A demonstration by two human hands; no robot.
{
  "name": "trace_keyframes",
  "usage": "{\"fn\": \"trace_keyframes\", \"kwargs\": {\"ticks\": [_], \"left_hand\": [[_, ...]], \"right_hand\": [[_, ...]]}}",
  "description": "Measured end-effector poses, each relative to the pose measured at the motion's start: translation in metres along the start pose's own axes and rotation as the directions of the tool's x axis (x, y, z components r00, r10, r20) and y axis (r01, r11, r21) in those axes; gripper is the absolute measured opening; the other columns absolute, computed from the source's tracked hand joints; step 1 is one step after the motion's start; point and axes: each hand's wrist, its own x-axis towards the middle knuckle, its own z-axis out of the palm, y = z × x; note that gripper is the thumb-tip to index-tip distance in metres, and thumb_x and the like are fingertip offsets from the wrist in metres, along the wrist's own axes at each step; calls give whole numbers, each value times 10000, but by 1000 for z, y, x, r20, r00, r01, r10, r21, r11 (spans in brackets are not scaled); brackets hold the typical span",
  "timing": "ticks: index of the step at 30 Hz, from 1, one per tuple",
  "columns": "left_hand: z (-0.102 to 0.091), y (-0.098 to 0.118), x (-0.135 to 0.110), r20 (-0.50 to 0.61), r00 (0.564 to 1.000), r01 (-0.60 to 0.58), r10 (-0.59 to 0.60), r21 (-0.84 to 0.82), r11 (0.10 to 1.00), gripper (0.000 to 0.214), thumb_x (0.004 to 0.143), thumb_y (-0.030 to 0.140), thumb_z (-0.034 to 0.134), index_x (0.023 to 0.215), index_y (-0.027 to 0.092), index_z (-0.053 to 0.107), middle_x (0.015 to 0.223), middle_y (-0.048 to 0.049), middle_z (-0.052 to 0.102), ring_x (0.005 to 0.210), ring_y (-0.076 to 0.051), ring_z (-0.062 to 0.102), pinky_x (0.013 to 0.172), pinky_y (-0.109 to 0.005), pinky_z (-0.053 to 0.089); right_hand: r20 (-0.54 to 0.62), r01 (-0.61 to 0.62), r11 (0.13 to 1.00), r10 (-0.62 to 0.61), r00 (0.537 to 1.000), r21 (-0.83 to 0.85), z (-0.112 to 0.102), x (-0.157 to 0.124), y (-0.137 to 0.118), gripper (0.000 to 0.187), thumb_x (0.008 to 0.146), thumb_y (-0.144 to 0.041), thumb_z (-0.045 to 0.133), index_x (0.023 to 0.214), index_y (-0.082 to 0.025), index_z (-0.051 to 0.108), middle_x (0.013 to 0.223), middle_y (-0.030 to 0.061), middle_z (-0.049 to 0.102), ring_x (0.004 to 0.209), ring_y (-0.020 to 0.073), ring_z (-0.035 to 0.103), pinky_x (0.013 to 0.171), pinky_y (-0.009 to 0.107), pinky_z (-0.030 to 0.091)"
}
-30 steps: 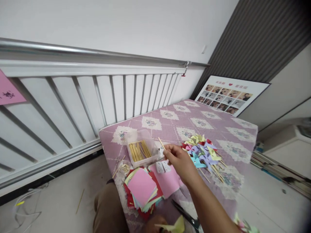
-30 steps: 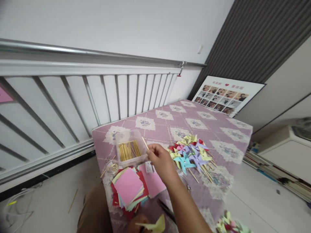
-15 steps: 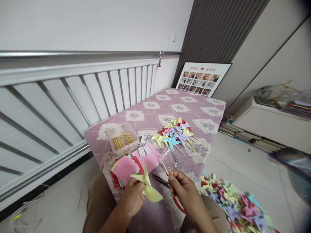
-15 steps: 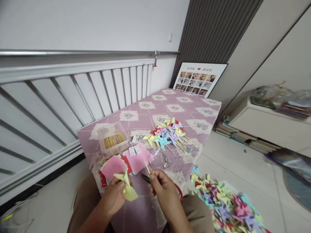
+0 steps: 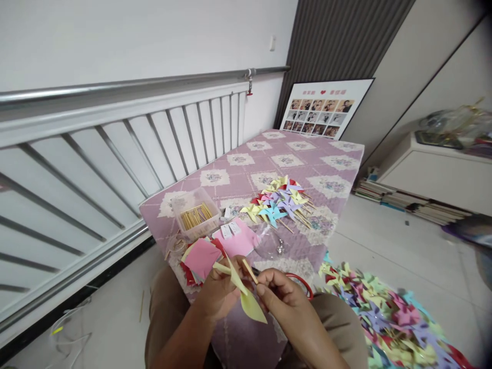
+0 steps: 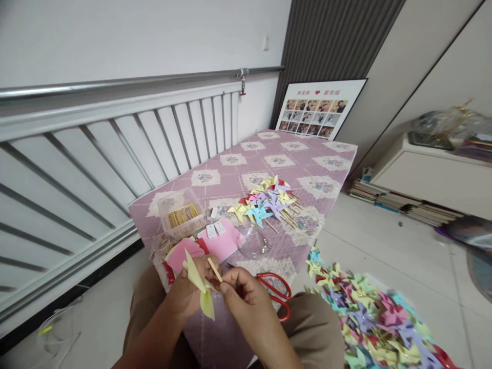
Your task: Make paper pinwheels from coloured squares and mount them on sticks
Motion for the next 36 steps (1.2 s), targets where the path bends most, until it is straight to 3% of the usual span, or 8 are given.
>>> {"fn": "trace_keyframes", "kwargs": {"ticks": [6, 22, 29, 36], "left_hand": [[-3, 4, -8, -12, 1000, -26, 28, 119, 993, 348, 571, 426, 840, 555, 192, 583, 763, -44, 587, 634, -154, 506, 571, -292, 409], [-4, 1, -11, 148, 985, -99, 88, 66, 993, 303, 682, 351, 794, 628, 163, 563, 686, 17, 507, 597, -92, 474, 560, -231, 391], [-1, 4, -12, 68, 994, -87, 82, 76, 993, 428, 614, 382, 838, 547, 167, 474, 646, 23, 500, 595, -95, 450, 563, -236, 394], [2, 7, -14, -2, 998, -56, 57, 117, 992, 504, 573, 427, 849, 508, 163, 426, 620, 19, 484, 581, -93, 436, 551, -234, 380]], "right_hand": [[20, 25, 999, -25, 1000, -34, 10, -10, -10, 207, 814, -364, 605, 707, -199, 540, 589, -65, 413, 531, 99, 346, 495, 221, 290], [60, 94, 994, -90, 994, -64, 21, -14, -6, 140, 831, -271, 560, 712, -198, 546, 609, -59, 407, 550, 103, 348, 504, 218, 297], [24, 130, 991, -129, 991, -18, 25, -13, -1, 178, 810, -315, 578, 677, -206, 532, 581, -68, 386, 525, 98, 324, 489, 214, 282], [17, 119, 986, -118, 993, -113, 27, -14, -15, 161, 787, -263, 589, 650, -206, 526, 588, -58, 402, 548, 109, 380, 514, 217, 326]]}}
